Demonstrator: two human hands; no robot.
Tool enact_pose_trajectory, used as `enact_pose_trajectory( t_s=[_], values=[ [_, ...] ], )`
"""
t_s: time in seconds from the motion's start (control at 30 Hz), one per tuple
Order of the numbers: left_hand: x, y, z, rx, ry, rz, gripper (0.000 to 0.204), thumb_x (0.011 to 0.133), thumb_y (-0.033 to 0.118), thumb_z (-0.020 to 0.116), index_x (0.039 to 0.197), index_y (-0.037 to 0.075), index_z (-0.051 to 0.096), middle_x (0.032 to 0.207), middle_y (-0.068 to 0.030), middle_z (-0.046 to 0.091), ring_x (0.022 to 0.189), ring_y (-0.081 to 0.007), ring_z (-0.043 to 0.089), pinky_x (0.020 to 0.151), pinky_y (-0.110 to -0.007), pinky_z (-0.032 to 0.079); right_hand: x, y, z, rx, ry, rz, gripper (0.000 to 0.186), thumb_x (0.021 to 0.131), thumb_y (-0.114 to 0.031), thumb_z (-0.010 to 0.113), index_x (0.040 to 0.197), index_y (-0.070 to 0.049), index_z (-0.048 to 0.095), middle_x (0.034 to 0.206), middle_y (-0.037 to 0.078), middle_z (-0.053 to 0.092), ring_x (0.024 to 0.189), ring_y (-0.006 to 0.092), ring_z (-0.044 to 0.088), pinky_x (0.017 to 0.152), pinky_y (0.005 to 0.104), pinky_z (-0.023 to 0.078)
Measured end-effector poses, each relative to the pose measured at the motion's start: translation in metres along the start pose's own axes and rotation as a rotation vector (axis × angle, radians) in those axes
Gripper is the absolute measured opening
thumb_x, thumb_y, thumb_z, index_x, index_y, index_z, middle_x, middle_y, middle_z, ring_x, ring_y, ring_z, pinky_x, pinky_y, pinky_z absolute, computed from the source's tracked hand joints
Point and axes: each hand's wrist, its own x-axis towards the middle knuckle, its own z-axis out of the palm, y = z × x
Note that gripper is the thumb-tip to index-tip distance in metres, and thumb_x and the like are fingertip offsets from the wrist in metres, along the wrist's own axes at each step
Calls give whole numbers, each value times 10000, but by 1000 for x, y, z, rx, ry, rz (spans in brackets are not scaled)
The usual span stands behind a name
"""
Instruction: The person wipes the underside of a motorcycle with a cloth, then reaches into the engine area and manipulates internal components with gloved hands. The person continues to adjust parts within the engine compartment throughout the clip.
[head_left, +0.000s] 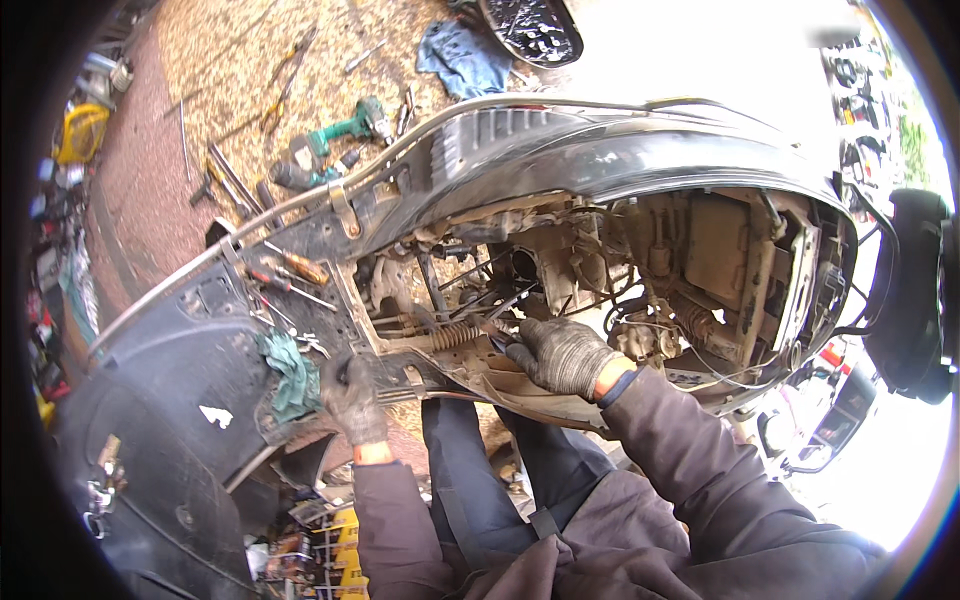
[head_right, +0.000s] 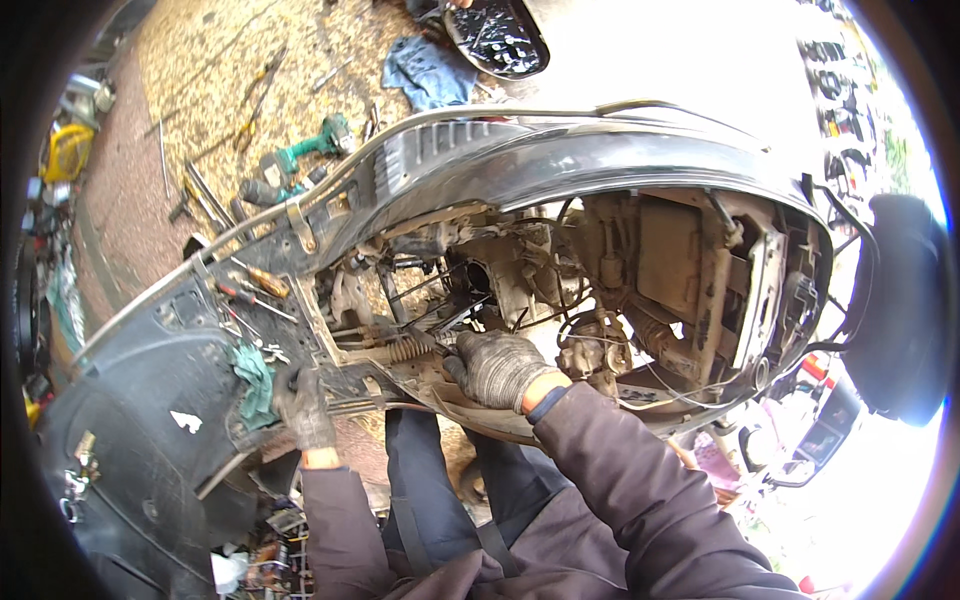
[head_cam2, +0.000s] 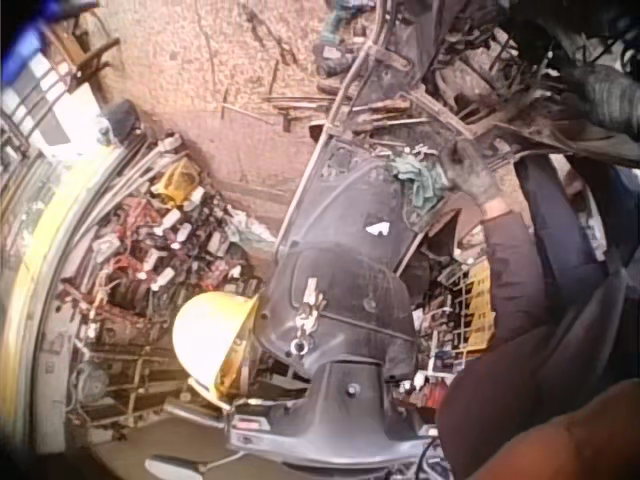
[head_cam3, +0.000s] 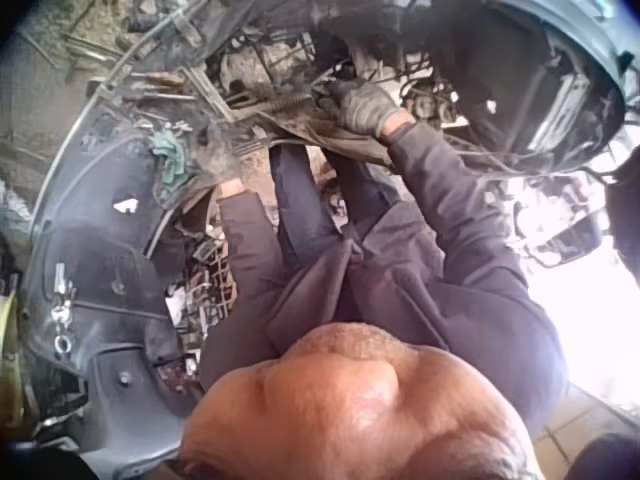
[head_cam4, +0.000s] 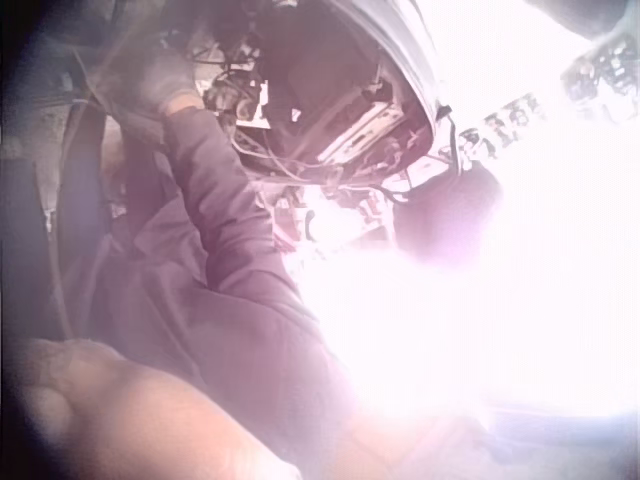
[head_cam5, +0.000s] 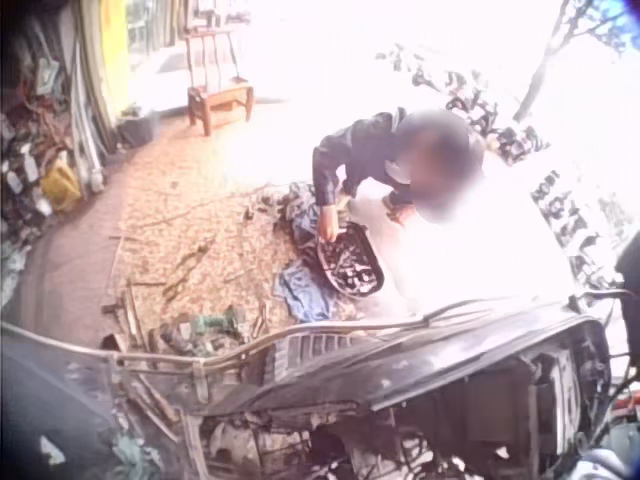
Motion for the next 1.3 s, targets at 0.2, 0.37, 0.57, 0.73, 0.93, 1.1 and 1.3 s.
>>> enact_pose_trajectory(
  t_s=[0.2,0.37,0.57,0.73,0.93,1.1,1.3],
  values=[
    [37,191,132,271,-471,503,162,855,131,638,954,3,652,815,-133,656,746,-215,652,699,-331,533,-37,6,-14,224,142,-62,365,933,-366,501,987,-15,586,885,236,652,875,410,627,782,501,478],
    [59,304,263,336,-531,439,252,882,189,618,1040,-2,668,961,-157,699,855,-223,675,799,-313,535,-54,15,-17,318,223,-57,327,932,-345,526,959,-22,568,831,233,640,814,428,620,723,512,478],
    [68,292,225,205,-319,388,390,854,136,571,1217,-8,577,1048,-169,663,782,-152,618,659,-254,512,-57,31,-6,397,280,-74,319,922,-315,527,1022,-16,575,843,245,637,833,431,620,739,509,486],
    [55,214,127,-244,-195,164,187,916,195,619,991,26,595,788,-50,642,503,-33,467,373,-178,332,-58,29,-12,384,193,-24,370,937,-362,494,1020,-12,578,911,241,648,898,408,619,804,494,473],
    [31,53,2,-187,105,-193,145,902,182,622,964,54,596,690,-3,576,445,-58,423,376,-224,328,-48,30,-10,297,173,-51,333,941,-341,493,1053,-47,601,915,239,645,882,397,633,763,478,497],
    [-30,-120,-129,169,263,-425,238,873,193,654,1030,21,608,732,-30,589,481,-82,454,411,-250,341,-35,44,5,215,200,-13,346,905,-336,572,1022,-9,568,929,233,643,877,428,611,731,486,478],
    [-89,-243,-184,325,436,-496,418,879,248,673,1155,-55,590,1071,-140,641,901,-228,590,798,-357,484,-15,40,10,-62,8,88,364,901,-342,547,1105,-41,561,997,248,640,948,419,608,806,495,480]
  ],
)
